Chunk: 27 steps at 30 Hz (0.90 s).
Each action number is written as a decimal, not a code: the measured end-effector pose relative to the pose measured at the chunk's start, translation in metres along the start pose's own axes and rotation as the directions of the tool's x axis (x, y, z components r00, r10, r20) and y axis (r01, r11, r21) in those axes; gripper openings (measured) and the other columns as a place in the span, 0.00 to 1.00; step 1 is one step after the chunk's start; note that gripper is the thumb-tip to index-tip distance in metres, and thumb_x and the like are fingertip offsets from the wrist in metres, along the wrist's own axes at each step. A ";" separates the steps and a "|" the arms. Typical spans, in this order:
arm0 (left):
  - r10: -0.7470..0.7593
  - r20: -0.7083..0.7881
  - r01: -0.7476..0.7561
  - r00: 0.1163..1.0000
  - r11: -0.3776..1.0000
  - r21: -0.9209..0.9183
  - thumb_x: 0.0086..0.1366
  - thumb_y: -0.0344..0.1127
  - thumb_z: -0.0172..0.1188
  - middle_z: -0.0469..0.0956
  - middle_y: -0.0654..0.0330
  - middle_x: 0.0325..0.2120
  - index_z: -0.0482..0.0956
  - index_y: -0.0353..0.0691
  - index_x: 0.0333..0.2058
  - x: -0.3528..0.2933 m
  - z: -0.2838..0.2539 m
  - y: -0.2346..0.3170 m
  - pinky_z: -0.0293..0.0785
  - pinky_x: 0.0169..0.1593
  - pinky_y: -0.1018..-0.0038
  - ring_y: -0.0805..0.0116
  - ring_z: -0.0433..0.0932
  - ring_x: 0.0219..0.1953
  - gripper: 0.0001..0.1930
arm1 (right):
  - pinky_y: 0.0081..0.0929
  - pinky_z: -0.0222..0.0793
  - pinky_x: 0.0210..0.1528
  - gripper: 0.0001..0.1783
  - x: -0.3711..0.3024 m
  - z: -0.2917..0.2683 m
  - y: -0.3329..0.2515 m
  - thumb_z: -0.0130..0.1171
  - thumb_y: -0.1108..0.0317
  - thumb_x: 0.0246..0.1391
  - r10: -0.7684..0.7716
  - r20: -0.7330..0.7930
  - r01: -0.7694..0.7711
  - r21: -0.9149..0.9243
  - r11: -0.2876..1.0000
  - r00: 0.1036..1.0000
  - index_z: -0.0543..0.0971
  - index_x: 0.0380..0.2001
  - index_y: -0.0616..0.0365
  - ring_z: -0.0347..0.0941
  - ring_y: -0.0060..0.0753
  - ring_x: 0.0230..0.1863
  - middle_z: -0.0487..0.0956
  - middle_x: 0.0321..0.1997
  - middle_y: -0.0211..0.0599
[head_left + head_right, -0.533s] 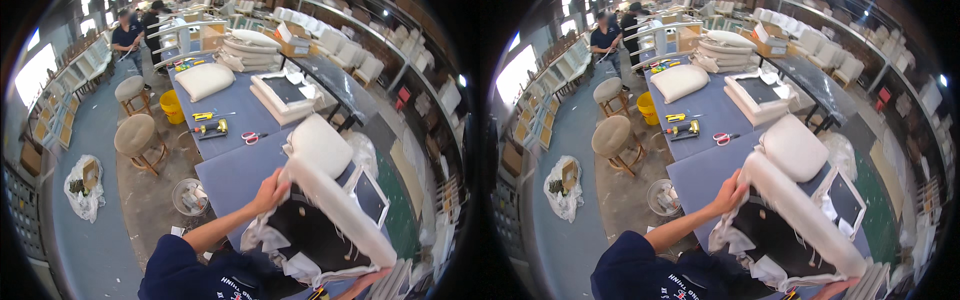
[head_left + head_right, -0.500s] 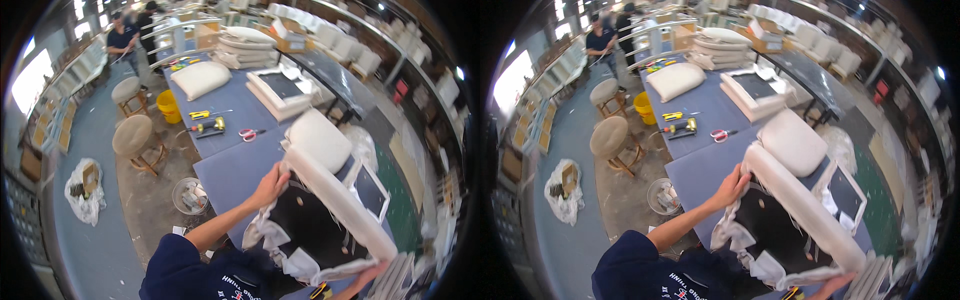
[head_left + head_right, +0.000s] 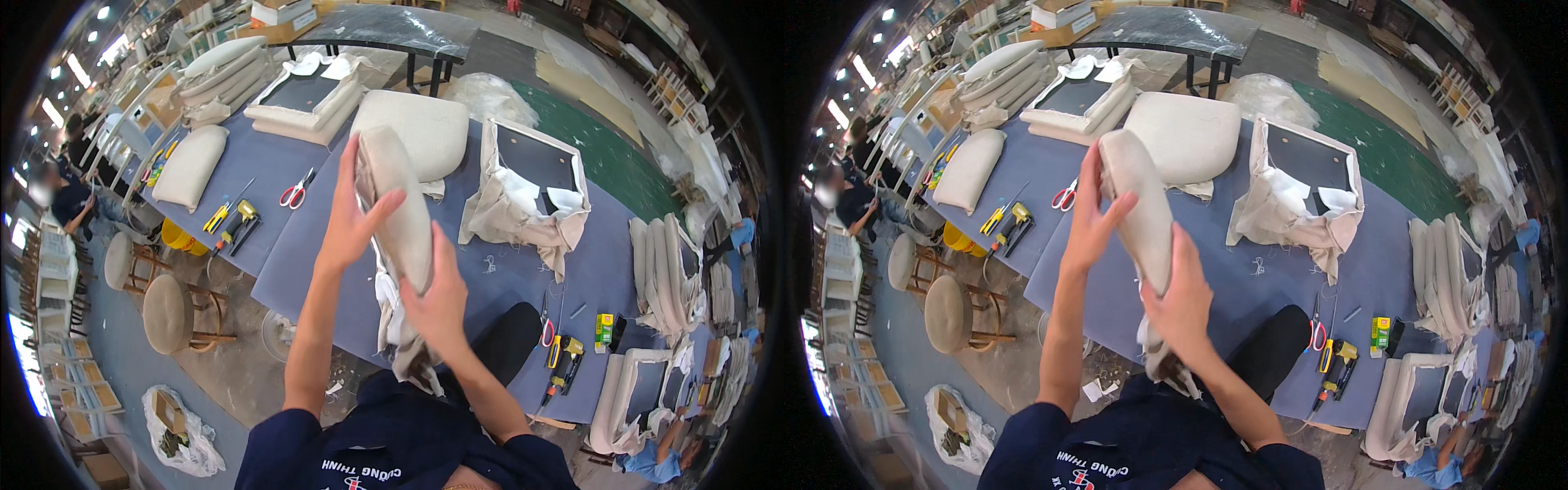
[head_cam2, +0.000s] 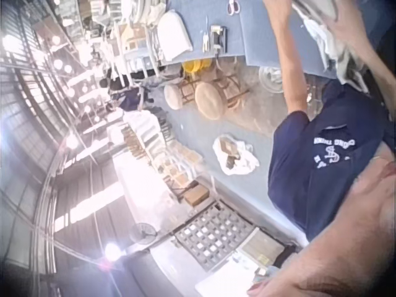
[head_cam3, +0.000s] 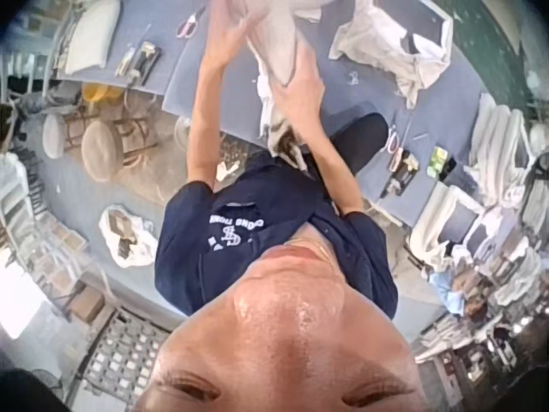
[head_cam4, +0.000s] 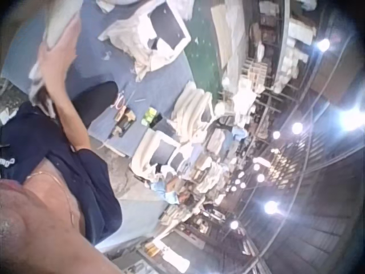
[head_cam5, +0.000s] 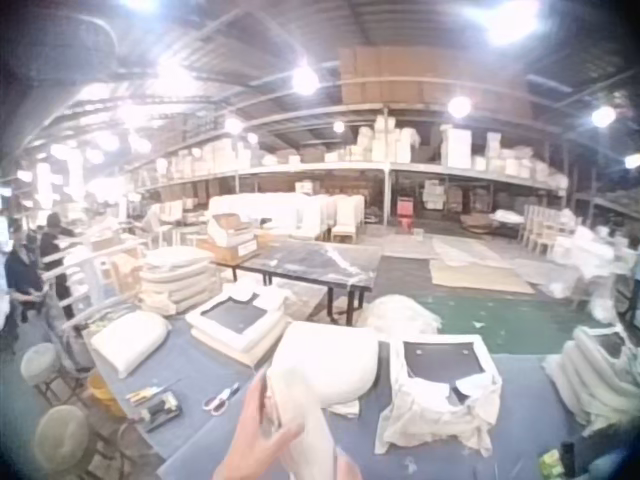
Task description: The person is upholstering a cylindrical foam cushion by hand. They pull and fold the fabric edges over the foam, secure the material using a staple gun, and trim excess fabric with scissors. The process involves repeated adjustments to ensure the fabric is taut and properly aligned.
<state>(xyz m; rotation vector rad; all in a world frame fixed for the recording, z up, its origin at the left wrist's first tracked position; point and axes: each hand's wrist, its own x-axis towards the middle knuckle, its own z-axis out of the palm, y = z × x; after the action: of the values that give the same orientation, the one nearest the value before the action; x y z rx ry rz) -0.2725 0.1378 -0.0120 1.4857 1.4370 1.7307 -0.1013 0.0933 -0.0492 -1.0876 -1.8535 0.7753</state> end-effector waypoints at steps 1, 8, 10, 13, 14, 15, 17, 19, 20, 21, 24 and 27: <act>-0.041 0.016 0.042 0.999 0.996 -0.078 0.59 0.43 0.71 0.63 0.49 0.67 0.60 0.37 0.69 0.008 0.000 0.003 0.62 0.68 0.62 0.56 0.64 0.67 0.43 | 0.48 0.66 0.66 0.47 -0.015 0.005 -0.006 0.64 0.72 0.48 -0.022 0.002 0.022 0.018 1.000 1.000 0.57 0.72 0.62 0.66 0.64 0.68 0.63 0.72 0.61; 0.077 0.415 0.105 0.906 0.912 -0.397 0.51 0.46 0.72 0.73 0.57 0.57 0.71 0.39 0.60 0.013 0.008 0.002 0.66 0.63 0.67 0.66 0.72 0.59 0.38 | 0.44 0.59 0.69 0.37 -0.049 -0.012 0.003 0.66 0.64 0.51 -0.136 0.078 0.118 0.201 0.972 0.988 0.68 0.63 0.64 0.64 0.54 0.63 0.66 0.63 0.54; 0.099 0.496 0.165 0.863 0.872 -0.460 0.52 0.43 0.73 0.73 0.57 0.57 0.71 0.39 0.60 0.006 0.018 -0.001 0.65 0.64 0.68 0.66 0.72 0.58 0.37 | 0.43 0.58 0.69 0.36 -0.011 -0.033 0.005 0.67 0.61 0.54 -0.144 -0.215 0.184 0.180 0.966 0.966 0.69 0.63 0.65 0.63 0.52 0.66 0.67 0.64 0.52; 0.176 0.587 0.123 0.791 0.893 -0.433 0.52 0.40 0.73 0.73 0.58 0.56 0.72 0.38 0.59 0.003 0.047 0.002 0.65 0.63 0.69 0.67 0.72 0.57 0.36 | 0.39 0.63 0.67 0.30 0.034 -0.074 0.006 0.65 0.59 0.60 -0.195 -0.358 0.282 0.210 0.936 0.913 0.75 0.60 0.66 0.69 0.46 0.64 0.72 0.64 0.51; 0.185 0.617 0.117 0.765 0.902 -0.416 0.52 0.40 0.74 0.73 0.59 0.54 0.72 0.37 0.59 -0.002 0.063 0.003 0.65 0.62 0.70 0.67 0.72 0.57 0.35 | 0.37 0.64 0.65 0.26 0.037 -0.086 0.011 0.63 0.60 0.62 -0.154 -0.294 0.239 0.279 0.930 0.943 0.77 0.57 0.66 0.71 0.44 0.62 0.74 0.62 0.50; 0.198 0.645 0.101 0.738 0.913 -0.396 0.53 0.39 0.74 0.74 0.59 0.53 0.72 0.37 0.58 -0.009 0.078 0.006 0.65 0.62 0.70 0.68 0.72 0.57 0.34 | 0.36 0.66 0.64 0.22 0.039 -0.094 0.016 0.61 0.61 0.63 -0.121 -0.231 0.198 0.351 0.915 0.965 0.79 0.54 0.66 0.72 0.42 0.60 0.76 0.61 0.49; 0.202 0.690 0.129 0.695 0.909 -0.397 0.54 0.38 0.74 0.74 0.59 0.52 0.72 0.36 0.58 -0.017 0.112 0.014 0.65 0.61 0.70 0.68 0.71 0.56 0.34 | 0.34 0.69 0.61 0.17 0.036 -0.112 0.031 0.57 0.62 0.67 -0.048 -0.211 0.147 0.480 0.865 0.976 0.83 0.48 0.66 0.74 0.37 0.57 0.78 0.57 0.45; 0.155 0.723 0.222 0.674 0.890 -0.398 0.53 0.42 0.74 0.73 0.57 0.54 0.71 0.34 0.59 -0.026 0.130 0.015 0.64 0.63 0.68 0.66 0.70 0.59 0.37 | 0.34 0.69 0.61 0.17 0.026 -0.122 0.050 0.55 0.62 0.69 0.040 -0.202 0.094 0.614 0.784 0.979 0.85 0.46 0.65 0.74 0.34 0.57 0.79 0.58 0.43; 0.125 0.737 0.255 0.664 0.889 -0.380 0.52 0.45 0.74 0.72 0.55 0.56 0.69 0.33 0.60 -0.031 0.134 0.018 0.63 0.65 0.67 0.64 0.70 0.61 0.40 | 0.36 0.67 0.63 0.18 0.024 -0.125 0.053 0.55 0.61 0.69 0.078 -0.157 0.053 0.690 0.722 0.985 0.85 0.47 0.65 0.74 0.34 0.59 0.78 0.61 0.43; 0.118 0.727 0.256 0.677 0.887 -0.383 0.53 0.46 0.74 0.72 0.55 0.56 0.69 0.32 0.61 -0.040 0.140 0.017 0.63 0.65 0.67 0.64 0.70 0.61 0.41 | 0.36 0.68 0.63 0.18 0.019 -0.127 0.059 0.55 0.61 0.69 0.051 -0.186 0.092 0.682 0.725 0.981 0.85 0.47 0.65 0.74 0.34 0.59 0.78 0.61 0.43; 0.147 0.734 0.229 0.663 0.894 -0.385 0.54 0.47 0.73 0.72 0.54 0.56 0.68 0.31 0.62 -0.059 0.160 0.021 0.62 0.66 0.67 0.63 0.69 0.61 0.42 | 0.36 0.68 0.64 0.17 -0.004 -0.144 0.069 0.58 0.61 0.68 0.019 -0.243 0.136 0.605 0.785 0.970 0.85 0.47 0.64 0.75 0.35 0.59 0.79 0.61 0.43; 0.175 0.792 0.252 0.585 0.889 -0.382 0.55 0.48 0.72 0.72 0.54 0.57 0.68 0.30 0.63 -0.054 0.174 0.024 0.60 0.67 0.66 0.62 0.69 0.62 0.42 | 0.35 0.68 0.64 0.18 -0.016 -0.151 0.066 0.62 0.58 0.66 0.010 -0.342 0.183 0.527 0.830 0.940 0.85 0.47 0.62 0.75 0.36 0.60 0.80 0.60 0.43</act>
<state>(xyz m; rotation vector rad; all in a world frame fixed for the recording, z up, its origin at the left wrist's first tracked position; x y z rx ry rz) -0.0914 0.1557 -0.0356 1.6053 0.4966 0.9647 0.0614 0.1219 -0.0385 -0.6934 -1.2622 0.9341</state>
